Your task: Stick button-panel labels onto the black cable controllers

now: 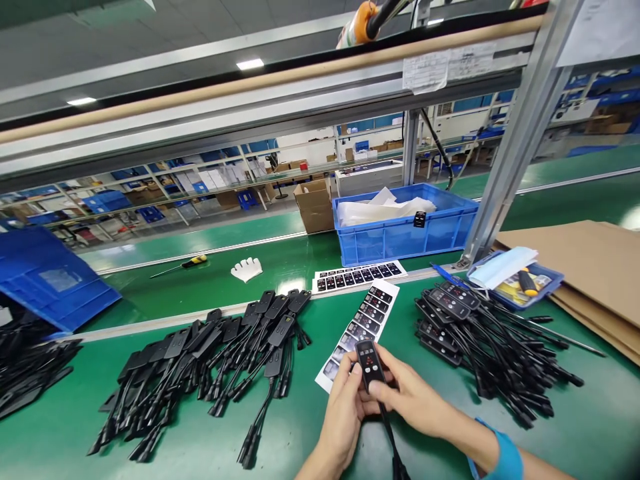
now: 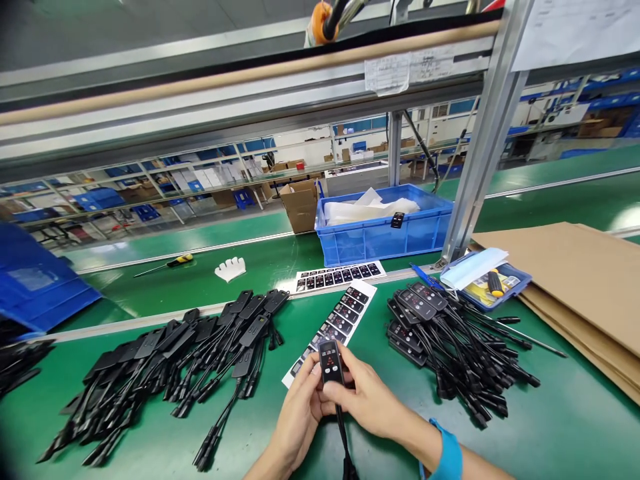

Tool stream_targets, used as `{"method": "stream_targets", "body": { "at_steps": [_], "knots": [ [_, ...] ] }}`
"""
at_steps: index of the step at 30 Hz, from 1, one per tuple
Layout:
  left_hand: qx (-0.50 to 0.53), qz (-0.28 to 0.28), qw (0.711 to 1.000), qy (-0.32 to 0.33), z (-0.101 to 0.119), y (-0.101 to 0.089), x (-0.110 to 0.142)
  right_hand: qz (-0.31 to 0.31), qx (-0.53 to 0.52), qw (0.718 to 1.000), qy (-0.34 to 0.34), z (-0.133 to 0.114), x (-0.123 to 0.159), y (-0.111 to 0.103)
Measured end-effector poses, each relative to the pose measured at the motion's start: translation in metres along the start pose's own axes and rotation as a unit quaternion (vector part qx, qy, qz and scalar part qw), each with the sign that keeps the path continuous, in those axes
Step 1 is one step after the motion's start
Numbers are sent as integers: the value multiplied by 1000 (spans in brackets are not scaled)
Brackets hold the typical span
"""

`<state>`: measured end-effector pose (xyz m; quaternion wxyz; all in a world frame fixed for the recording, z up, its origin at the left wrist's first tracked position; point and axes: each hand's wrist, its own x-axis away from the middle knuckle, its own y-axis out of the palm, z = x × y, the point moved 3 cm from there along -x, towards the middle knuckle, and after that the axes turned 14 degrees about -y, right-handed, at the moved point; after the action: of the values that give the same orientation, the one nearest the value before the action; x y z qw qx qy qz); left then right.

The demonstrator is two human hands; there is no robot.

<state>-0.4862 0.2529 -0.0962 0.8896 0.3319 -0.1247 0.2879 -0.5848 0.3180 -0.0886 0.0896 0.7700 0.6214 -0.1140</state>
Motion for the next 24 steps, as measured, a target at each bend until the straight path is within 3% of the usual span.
{"method": "stream_targets", "body": {
  "at_steps": [3,5,9,13,16,18,21,23,24],
  "knots": [
    [-57,20,998,17,-3,-1,-1,57,115,992,-14,2,0,-7],
    [-96,30,995,26,-5,0,-2,62,158,985,-13,4,0,-8],
    [-91,43,995,26,-9,0,-3,40,236,970,-41,1,0,-6],
    [-22,33,999,14,-9,-1,-4,4,348,933,-89,-6,0,-7],
    [-157,34,986,35,-2,-5,3,-50,453,887,-76,-7,4,-13],
    [-343,72,931,105,6,-10,13,-70,555,828,-41,-6,6,-21],
    [-557,129,798,191,9,-25,28,-88,704,704,32,-6,4,-32],
    [-604,152,757,200,6,-39,33,-91,755,649,41,-10,-5,-36],
    [-608,156,754,196,3,-46,34,-91,756,648,31,-12,-13,-37]
  ]
}}
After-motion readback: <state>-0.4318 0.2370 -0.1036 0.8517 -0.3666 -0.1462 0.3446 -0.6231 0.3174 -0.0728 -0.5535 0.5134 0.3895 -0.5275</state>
